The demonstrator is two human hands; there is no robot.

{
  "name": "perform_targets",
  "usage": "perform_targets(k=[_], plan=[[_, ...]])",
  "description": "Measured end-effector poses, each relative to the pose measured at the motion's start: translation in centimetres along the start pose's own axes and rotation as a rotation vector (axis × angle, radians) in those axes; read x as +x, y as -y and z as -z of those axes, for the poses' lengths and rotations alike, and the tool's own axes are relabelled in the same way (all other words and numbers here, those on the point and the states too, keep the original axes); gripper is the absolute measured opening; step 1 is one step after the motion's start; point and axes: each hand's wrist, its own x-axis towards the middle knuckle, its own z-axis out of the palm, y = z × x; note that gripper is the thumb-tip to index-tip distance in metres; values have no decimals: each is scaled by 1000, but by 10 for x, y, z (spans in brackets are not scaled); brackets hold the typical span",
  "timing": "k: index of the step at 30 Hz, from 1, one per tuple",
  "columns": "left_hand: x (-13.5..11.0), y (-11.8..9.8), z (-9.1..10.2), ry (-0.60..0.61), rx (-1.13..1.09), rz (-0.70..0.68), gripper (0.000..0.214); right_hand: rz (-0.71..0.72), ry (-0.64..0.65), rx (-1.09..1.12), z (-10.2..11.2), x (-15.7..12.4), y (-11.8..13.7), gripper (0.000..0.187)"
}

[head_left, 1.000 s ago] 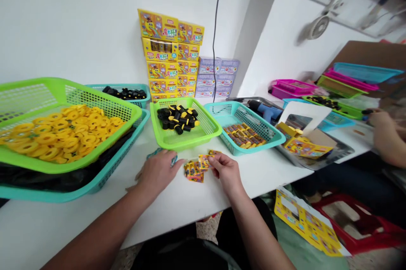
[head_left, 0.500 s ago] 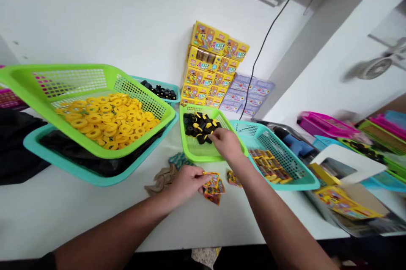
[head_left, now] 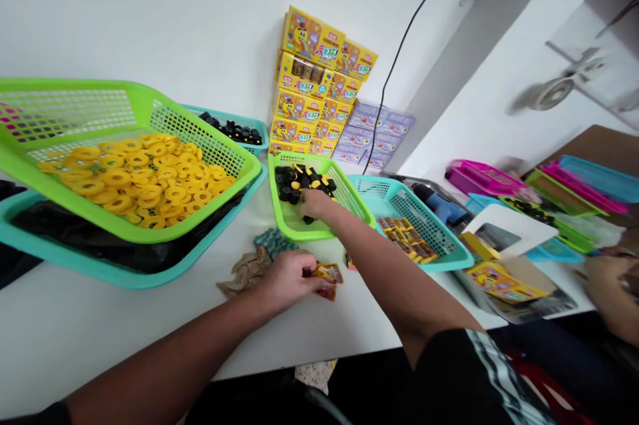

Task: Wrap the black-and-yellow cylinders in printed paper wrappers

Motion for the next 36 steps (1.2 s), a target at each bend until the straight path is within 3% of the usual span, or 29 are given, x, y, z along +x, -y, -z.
perform_targets(k=[3, 5, 6, 9, 13, 16, 21, 24, 31, 36], plan=[[-2, -5, 0, -4, 14, -29, 41, 24, -9, 134, 21, -28, -10, 16], [-3, -8, 1, -15, 2, -24, 39, 57, -52, 351, 31, -61, -20, 23], [-4, -11, 2, -17, -12, -23, 37, 74, -80, 572, 33, -80, -25, 24], [-7, -15, 1, -18, -77, -32, 33, 89, -118, 1100, 23, -141, -39, 22], [-11, -16, -3, -5, -132, -30, 33, 44, -238, 1291, -5, -192, -49, 22], [-13, -12, -6, 0, -92, -58, 33, 6, -291, 1331, -17, -200, -49, 23], [-13, -9, -8, -1, -60, -77, 29, -13, -273, 1360, -20, -197, -47, 27], [-13, -13, -7, 28, -114, -23, 25, -9, -284, 1368, -25, -196, -45, 28], [-12, -18, -3, 162, -335, 186, 30, 14, -467, 1294, -34, -195, -39, 30], [-12, -18, -2, 210, -339, 207, 35, 5, -423, 1343, -34, -196, -40, 32]])
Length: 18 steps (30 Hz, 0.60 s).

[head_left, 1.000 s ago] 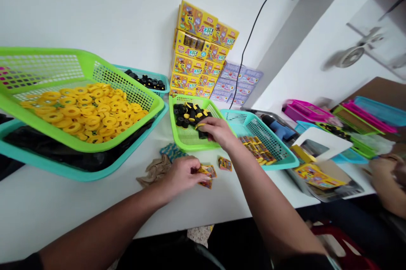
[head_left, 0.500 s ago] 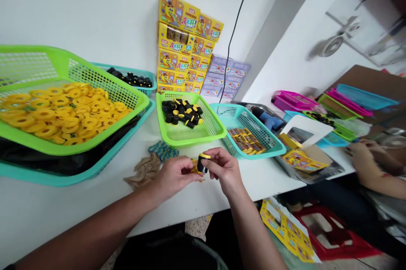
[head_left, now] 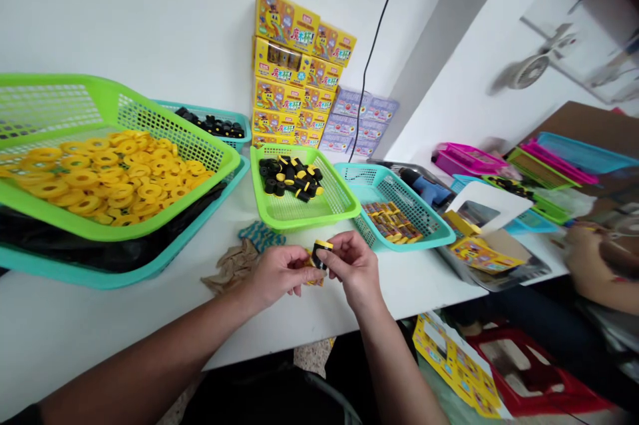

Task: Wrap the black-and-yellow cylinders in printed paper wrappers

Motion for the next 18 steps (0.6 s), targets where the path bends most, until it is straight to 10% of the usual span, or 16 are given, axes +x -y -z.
perform_targets(k=[18], plan=[[-4, 5, -4, 84, -297, -4, 34, 42, -72, 3, -10, -14, 7, 31]])
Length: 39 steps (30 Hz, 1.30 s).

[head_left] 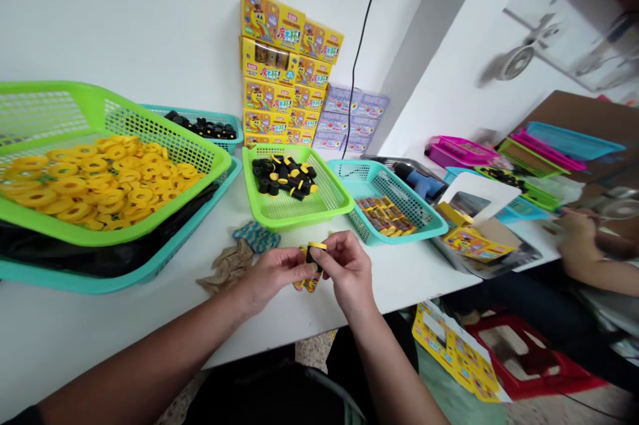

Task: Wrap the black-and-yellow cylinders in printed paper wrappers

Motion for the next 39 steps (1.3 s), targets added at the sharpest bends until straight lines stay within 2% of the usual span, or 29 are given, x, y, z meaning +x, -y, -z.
perform_targets(k=[4, 7, 10, 17, 22, 25, 32, 36, 39], plan=[[-2, 2, -1, 64, -168, 43, 39, -39, 10, 54, -3, -2, 1, 31], [-1, 4, -2, 82, -223, 75, 41, 11, -31, 26, -4, -4, -1, 30], [-1, 3, -2, 102, -207, 72, 40, 70, -73, -41, -4, -5, -2, 29], [-1, -4, 0, 100, -48, 47, 33, 30, -45, -46, 0, -3, -1, 30], [0, -3, 4, 143, -126, 67, 38, 65, -89, -18, 2, -4, -5, 31], [1, -3, 5, 152, -199, 114, 42, 13, -101, 24, 3, -2, -4, 33], [1, -4, 3, 134, -136, 168, 39, -118, -22, 79, 8, 2, 0, 33], [1, -1, 3, 78, -168, 158, 35, -31, -81, 92, 6, -1, -3, 31], [1, 1, 3, 89, -222, 148, 33, 61, -146, 83, 3, -5, -7, 29]])
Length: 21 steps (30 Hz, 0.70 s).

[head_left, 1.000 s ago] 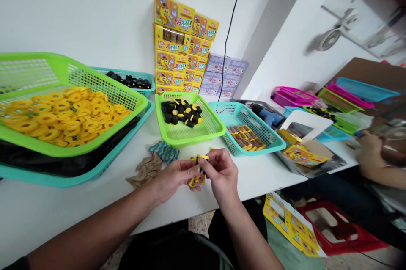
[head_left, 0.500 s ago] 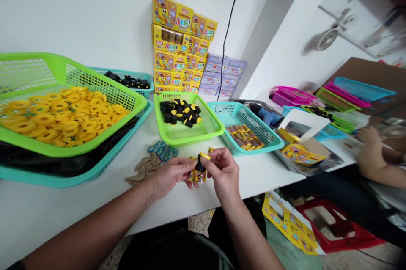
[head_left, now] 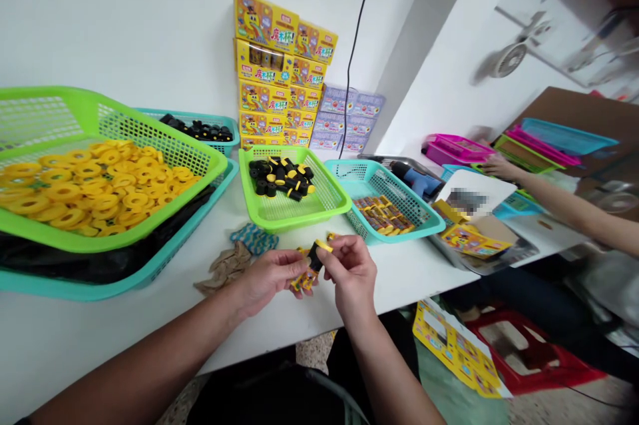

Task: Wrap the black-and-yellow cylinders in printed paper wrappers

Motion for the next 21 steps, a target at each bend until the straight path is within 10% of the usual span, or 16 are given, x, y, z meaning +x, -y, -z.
perform_targets(k=[21], plan=[[1, 3, -1, -58, 47, -26, 34, -19, 104, -94, 4, 2, 1, 21]])
